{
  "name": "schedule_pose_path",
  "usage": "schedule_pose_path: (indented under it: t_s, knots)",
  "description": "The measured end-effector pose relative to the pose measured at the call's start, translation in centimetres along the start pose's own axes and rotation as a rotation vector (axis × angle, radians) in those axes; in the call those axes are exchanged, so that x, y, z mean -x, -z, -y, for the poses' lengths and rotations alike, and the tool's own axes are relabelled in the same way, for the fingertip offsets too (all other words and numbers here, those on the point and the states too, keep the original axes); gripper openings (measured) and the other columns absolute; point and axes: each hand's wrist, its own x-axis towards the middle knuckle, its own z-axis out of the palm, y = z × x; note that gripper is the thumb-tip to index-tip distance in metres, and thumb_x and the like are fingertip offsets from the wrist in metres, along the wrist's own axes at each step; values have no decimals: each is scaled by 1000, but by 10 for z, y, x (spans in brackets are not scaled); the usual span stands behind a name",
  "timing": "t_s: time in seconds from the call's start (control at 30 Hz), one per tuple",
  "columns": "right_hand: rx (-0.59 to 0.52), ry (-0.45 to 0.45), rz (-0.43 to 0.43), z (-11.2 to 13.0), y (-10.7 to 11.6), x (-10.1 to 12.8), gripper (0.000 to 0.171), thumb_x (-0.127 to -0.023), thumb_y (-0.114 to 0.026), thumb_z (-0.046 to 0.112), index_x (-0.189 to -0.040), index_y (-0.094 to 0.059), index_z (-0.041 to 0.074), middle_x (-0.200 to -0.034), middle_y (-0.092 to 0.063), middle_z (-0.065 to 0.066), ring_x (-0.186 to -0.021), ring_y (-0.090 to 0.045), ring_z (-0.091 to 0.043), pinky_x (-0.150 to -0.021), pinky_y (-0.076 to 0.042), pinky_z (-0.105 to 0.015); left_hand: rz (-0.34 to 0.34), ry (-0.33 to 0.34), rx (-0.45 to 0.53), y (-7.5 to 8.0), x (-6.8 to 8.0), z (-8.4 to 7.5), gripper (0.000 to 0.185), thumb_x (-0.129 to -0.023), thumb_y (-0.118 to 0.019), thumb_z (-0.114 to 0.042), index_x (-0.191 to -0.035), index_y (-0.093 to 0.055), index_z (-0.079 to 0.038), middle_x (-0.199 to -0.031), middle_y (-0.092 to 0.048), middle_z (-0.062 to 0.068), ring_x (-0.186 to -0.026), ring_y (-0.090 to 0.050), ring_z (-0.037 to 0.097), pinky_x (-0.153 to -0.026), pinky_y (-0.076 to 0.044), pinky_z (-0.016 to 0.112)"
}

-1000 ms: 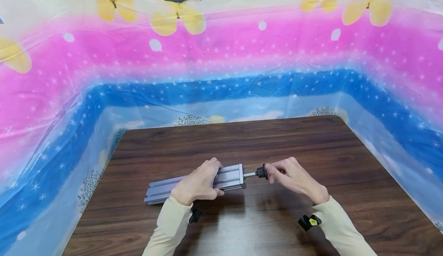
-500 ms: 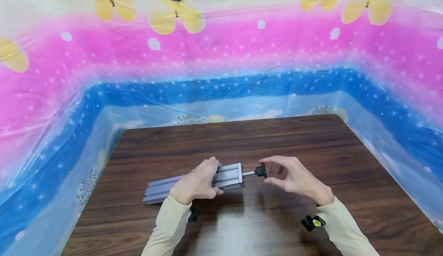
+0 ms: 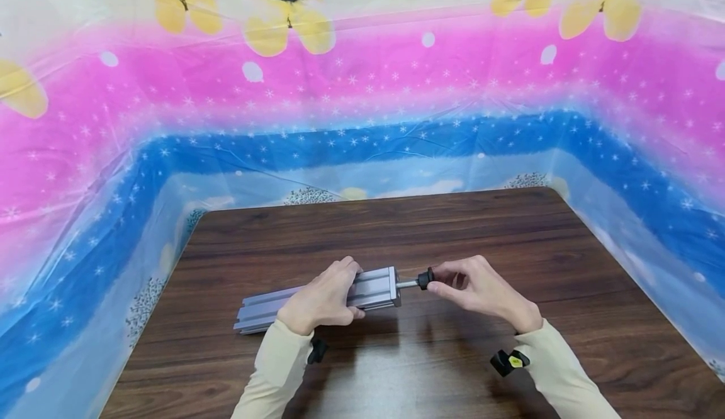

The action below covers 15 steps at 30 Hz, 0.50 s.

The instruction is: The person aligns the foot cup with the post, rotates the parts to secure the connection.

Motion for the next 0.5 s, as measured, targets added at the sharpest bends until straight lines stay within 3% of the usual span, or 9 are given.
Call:
schedule_pose_path:
  t_s: [0.17, 0.3, 0.5]
  knots:
    - [-10, -20, 13, -1, -2, 0, 12, -98, -67, 31, -92, -77, 25, -76, -71, 16, -55, -56, -4, -51, -46, -24, 8, 8, 0, 0, 0, -1, 50, -74, -87, -19, -110, -60, 1, -95, -52, 4, -82, -45, 17, -76, -44, 33]
    - [-20, -23, 13, -2, -4, -1, 22, -101, -63, 30, -81, -73, 28, -68, -67, 20, -49, -49, 0, -47, -42, -22, 8, 9, -4, 0, 0, 0, 50, -74, -87, -19, -110, -60, 1, -95, -52, 4, -82, -45, 17, -76, -44, 33]
    - [-13, -33, -4, -4, -7, -2, 35, -103, -59, 28, -71, -71, 22, -62, -63, 20, -48, -46, 0, -48, -39, -22, 6, 8, -2, 0, 1, 0, 50, -74, -86, -19, -111, -60, 1, -95, -52, 4, -83, -45, 17, -77, -44, 33]
